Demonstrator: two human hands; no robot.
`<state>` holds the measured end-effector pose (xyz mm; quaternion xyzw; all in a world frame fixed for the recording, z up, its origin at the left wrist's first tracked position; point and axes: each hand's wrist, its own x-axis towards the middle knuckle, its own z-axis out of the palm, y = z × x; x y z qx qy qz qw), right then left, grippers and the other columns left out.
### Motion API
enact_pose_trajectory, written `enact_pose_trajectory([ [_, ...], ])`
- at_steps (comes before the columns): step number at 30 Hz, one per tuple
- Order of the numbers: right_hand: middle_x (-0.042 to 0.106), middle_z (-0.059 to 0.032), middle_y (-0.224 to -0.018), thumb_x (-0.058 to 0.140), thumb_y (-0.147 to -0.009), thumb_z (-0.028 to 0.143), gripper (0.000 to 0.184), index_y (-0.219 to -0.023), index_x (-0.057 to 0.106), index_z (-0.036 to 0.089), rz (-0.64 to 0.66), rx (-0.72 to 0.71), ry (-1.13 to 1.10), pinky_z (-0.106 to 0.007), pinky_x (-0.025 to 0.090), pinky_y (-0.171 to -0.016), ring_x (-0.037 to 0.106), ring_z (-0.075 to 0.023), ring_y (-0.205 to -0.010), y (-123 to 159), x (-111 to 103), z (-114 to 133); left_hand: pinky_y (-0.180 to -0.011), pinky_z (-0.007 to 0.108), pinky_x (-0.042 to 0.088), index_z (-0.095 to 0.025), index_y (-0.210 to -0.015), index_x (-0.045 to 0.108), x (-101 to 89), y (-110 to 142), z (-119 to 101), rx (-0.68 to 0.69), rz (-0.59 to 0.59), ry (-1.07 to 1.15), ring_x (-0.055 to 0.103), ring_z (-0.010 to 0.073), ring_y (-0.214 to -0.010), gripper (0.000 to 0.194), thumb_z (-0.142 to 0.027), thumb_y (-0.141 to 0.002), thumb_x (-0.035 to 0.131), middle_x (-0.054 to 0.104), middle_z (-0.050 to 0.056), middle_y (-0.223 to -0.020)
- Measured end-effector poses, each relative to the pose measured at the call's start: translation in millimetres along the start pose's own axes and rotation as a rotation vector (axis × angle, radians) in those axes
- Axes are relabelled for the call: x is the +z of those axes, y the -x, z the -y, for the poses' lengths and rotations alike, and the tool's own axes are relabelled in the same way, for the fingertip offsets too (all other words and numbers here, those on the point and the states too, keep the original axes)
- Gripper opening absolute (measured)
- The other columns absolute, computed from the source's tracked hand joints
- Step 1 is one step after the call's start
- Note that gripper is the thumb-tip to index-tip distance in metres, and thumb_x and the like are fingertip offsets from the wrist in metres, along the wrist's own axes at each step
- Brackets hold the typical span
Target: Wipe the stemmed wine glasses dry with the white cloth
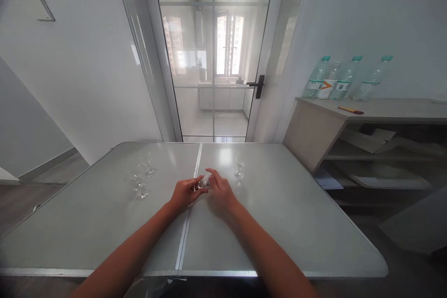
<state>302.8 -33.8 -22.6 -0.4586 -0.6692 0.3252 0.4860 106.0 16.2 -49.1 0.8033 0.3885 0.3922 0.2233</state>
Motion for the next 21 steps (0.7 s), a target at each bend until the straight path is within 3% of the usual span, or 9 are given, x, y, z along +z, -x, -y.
enact_pose_trajectory([
  [2, 0.065, -0.0017, -0.085, 0.041, -0.104, 0.055, 0.047, -0.125, 0.066, 0.021, -0.009, 0.042, -0.122, -0.031, 0.047, -0.075, 0.059, -0.0195, -0.077, -2.0, 0.1, 2.4, -0.065, 0.026, 0.036, -0.027, -0.120, 0.078, -4.3, -3.7, 2.7, -0.003, 0.017, -0.027, 0.048, 0.0126, -0.061, 0.051, -0.046, -0.073, 0.085, 0.063, -0.001, -0.071],
  [5, 0.066, -0.0037, -0.095, 0.042, -0.103, 0.055, 0.044, -0.125, 0.064, 0.022, -0.036, 0.055, -0.287, -0.031, 0.049, -0.076, 0.061, -0.0207, -0.084, -1.0, -6.5, 5.1, -0.060, 0.025, 0.034, -0.023, -0.114, 0.080, -11.7, -10.1, -0.5, -0.078, 0.135, 0.168, 0.040, 0.0109, -0.058, 0.051, -0.051, -0.073, 0.084, 0.049, -0.005, -0.061],
  [10, 0.063, -0.0002, -0.084, 0.045, -0.103, 0.050, 0.040, -0.129, 0.062, 0.024, -0.072, -0.046, -0.101, -0.030, 0.046, -0.073, 0.056, -0.0191, -0.075, 2.5, -9.5, 2.9, -0.049, 0.024, 0.023, -0.012, -0.080, 0.075, -11.3, -8.5, -12.2, -0.276, 0.395, 0.607, 0.028, 0.0078, -0.051, 0.049, -0.060, -0.081, 0.073, 0.033, -0.006, -0.058],
  [13, 0.064, 0.0004, -0.081, 0.040, -0.106, 0.047, 0.040, -0.126, 0.065, 0.024, 0.015, -0.048, 0.024, -0.031, 0.045, -0.073, 0.056, -0.0182, -0.073, 0.0, -4.3, -2.5, -0.052, 0.024, 0.022, -0.013, -0.072, 0.072, -7.0, -5.1, -13.7, -0.216, 0.298, 0.520, 0.029, 0.0084, -0.056, 0.042, -0.054, -0.078, 0.077, 0.034, -0.005, -0.059],
  [16, 0.067, -0.0004, -0.083, 0.044, -0.104, 0.044, 0.037, -0.121, 0.069, 0.023, 0.077, -0.043, 0.067, -0.032, 0.046, -0.075, 0.059, -0.0184, -0.075, -3.1, -3.7, -8.3, -0.055, 0.024, 0.023, -0.015, -0.084, 0.079, -6.3, -6.9, -9.0, -0.167, 0.192, 0.360, 0.030, 0.0090, -0.059, 0.036, -0.049, -0.074, 0.082, 0.036, -0.006, -0.058],
  [21, 0.073, -0.0045, -0.100, 0.063, -0.095, 0.039, 0.039, -0.131, 0.064, 0.023, -0.079, -0.082, -0.099, -0.033, 0.051, -0.079, 0.066, -0.0212, -0.088, -1.8, -7.8, -11.4, -0.057, 0.024, 0.030, -0.015, -0.113, 0.080, -6.4, -13.5, 0.8, -0.225, 0.095, 0.443, 0.039, 0.0097, -0.060, 0.058, -0.049, -0.066, 0.088, 0.046, -0.004, -0.064],
])
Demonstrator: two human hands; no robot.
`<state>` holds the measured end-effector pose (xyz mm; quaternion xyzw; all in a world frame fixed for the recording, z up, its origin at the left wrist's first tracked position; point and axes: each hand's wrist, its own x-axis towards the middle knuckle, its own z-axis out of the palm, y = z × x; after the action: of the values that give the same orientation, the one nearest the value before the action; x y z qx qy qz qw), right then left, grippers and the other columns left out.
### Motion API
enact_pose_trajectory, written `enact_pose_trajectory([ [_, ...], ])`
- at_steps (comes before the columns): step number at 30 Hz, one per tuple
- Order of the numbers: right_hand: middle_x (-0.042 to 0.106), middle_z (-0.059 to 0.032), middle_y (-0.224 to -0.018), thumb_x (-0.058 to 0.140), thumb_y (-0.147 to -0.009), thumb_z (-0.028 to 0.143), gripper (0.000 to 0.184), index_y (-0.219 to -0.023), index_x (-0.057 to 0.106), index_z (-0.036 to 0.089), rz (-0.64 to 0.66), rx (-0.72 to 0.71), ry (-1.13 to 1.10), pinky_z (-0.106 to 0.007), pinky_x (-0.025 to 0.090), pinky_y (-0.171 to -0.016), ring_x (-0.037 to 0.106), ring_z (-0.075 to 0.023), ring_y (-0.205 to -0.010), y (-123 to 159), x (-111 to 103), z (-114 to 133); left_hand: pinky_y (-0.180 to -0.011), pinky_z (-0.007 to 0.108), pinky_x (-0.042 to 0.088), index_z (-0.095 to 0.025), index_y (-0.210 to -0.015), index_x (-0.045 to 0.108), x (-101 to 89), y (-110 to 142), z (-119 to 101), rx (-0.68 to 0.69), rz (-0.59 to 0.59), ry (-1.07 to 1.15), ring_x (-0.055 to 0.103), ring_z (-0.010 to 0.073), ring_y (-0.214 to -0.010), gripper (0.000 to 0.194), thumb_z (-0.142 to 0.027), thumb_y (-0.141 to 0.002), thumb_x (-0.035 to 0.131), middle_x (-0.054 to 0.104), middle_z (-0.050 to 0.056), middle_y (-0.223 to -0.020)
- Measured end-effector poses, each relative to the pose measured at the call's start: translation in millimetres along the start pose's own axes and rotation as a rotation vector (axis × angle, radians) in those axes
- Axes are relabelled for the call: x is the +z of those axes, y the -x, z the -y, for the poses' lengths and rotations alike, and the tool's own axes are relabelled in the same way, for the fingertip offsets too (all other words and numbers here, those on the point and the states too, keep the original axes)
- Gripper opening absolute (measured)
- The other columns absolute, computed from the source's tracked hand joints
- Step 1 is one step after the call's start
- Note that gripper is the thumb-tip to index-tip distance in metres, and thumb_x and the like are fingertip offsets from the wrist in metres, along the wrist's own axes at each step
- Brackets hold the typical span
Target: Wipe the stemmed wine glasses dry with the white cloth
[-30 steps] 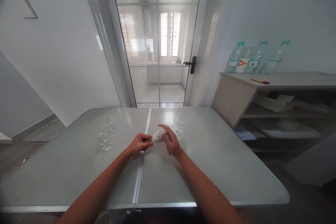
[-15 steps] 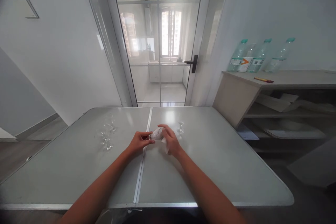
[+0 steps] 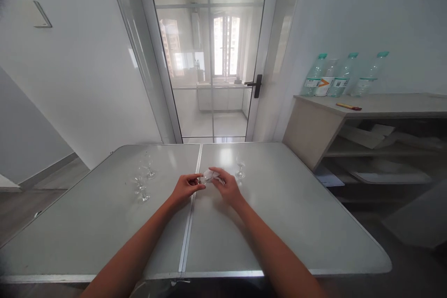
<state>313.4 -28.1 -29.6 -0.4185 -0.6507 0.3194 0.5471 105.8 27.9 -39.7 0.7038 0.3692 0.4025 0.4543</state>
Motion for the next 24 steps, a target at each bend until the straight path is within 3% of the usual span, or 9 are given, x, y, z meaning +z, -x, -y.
enact_pose_trajectory([
  [3, 0.074, -0.0056, -0.103, 0.063, -0.096, 0.039, 0.047, -0.141, 0.055, 0.025, -0.154, -0.017, -0.021, -0.034, 0.053, -0.080, 0.068, -0.0221, -0.089, 5.2, 5.9, -1.0, -0.056, 0.024, 0.031, -0.018, -0.115, 0.080, 6.3, 0.6, 1.6, -0.006, -0.037, 0.094, 0.040, 0.0088, -0.058, 0.059, -0.049, -0.066, 0.090, 0.046, -0.005, -0.064],
  [7, 0.070, -0.0109, -0.122, 0.055, -0.100, 0.038, 0.032, -0.129, 0.057, 0.025, -0.377, -0.070, 0.057, -0.038, 0.054, -0.080, 0.069, -0.0254, -0.096, 12.1, 8.9, -5.9, -0.054, 0.025, 0.033, -0.017, -0.116, 0.079, 15.1, 2.7, 2.0, -0.043, -0.145, 0.143, 0.040, 0.0086, -0.053, 0.060, -0.050, -0.067, 0.089, 0.048, -0.005, -0.061],
  [9, 0.068, -0.0131, -0.129, 0.050, -0.101, 0.035, 0.027, -0.125, 0.058, 0.026, -0.423, -0.152, 0.173, -0.043, 0.052, -0.088, 0.067, -0.0288, -0.106, 13.1, 3.8, -6.7, -0.054, 0.025, 0.035, -0.016, -0.118, 0.078, 14.7, 2.7, 3.2, -0.061, -0.188, 0.117, 0.039, 0.0088, -0.052, 0.060, -0.053, -0.071, 0.085, 0.049, -0.006, -0.060],
  [11, 0.070, -0.0122, -0.126, 0.050, -0.100, 0.029, 0.026, -0.123, 0.060, 0.027, -0.292, -0.278, 0.320, -0.051, 0.046, -0.100, 0.064, -0.0312, -0.114, 11.6, -2.0, -4.4, -0.056, 0.025, 0.036, -0.016, -0.117, 0.078, 12.0, 3.0, 4.9, -0.039, -0.175, 0.013, 0.041, 0.0097, -0.053, 0.059, -0.053, -0.072, 0.084, 0.049, -0.006, -0.059],
  [14, 0.074, -0.0089, -0.113, 0.054, -0.097, 0.025, 0.024, -0.118, 0.064, 0.028, 0.084, -0.372, 0.482, -0.055, 0.035, -0.110, 0.063, -0.0314, -0.114, 5.6, -3.5, 3.3, -0.058, 0.025, 0.034, -0.017, -0.094, 0.082, 9.3, 6.0, 6.6, 0.085, -0.063, -0.239, 0.045, 0.0109, -0.057, 0.041, -0.051, -0.071, 0.085, 0.054, -0.004, -0.060],
  [16, 0.074, -0.0086, -0.106, 0.055, -0.097, 0.029, 0.020, -0.114, 0.065, 0.026, 0.169, -0.298, 0.446, -0.050, 0.041, -0.104, 0.063, -0.0294, -0.106, 1.4, 0.2, 7.7, -0.057, 0.025, 0.032, -0.017, -0.074, 0.077, 10.0, 9.0, 6.6, 0.173, 0.014, -0.344, 0.044, 0.0104, -0.056, 0.032, -0.049, -0.073, 0.083, 0.054, -0.004, -0.059],
  [18, 0.071, -0.0074, -0.101, 0.052, -0.099, 0.037, 0.019, -0.106, 0.064, 0.024, 0.121, -0.158, 0.270, -0.041, 0.048, -0.091, 0.063, -0.0256, -0.096, -1.3, 4.2, 9.3, -0.057, 0.025, 0.031, -0.017, -0.066, 0.072, 11.6, 11.5, 6.3, 0.236, 0.063, -0.352, 0.042, 0.0096, -0.056, 0.032, -0.046, -0.075, 0.082, 0.051, -0.005, -0.057],
  [21, 0.067, -0.0023, -0.093, 0.052, -0.100, 0.048, 0.026, -0.099, 0.061, 0.024, -0.003, 0.094, -0.119, -0.032, 0.050, -0.075, 0.062, -0.0201, -0.082, -2.3, 7.6, 6.9, -0.058, 0.024, 0.034, -0.017, -0.077, 0.075, 13.0, 12.9, 6.2, 0.260, 0.048, -0.245, 0.041, 0.0094, -0.056, 0.030, -0.046, -0.075, 0.084, 0.051, -0.005, -0.057],
  [24, 0.067, 0.0004, -0.088, 0.063, -0.092, 0.054, 0.031, -0.103, 0.062, 0.025, -0.128, 0.300, -0.479, -0.029, 0.050, -0.067, 0.063, -0.0194, -0.075, -0.6, 11.7, 4.8, -0.058, 0.025, 0.040, -0.017, -0.086, 0.076, 13.9, 11.8, 6.9, 0.193, -0.014, -0.057, 0.046, 0.0102, -0.054, 0.040, -0.051, -0.069, 0.087, 0.056, -0.004, -0.059],
])
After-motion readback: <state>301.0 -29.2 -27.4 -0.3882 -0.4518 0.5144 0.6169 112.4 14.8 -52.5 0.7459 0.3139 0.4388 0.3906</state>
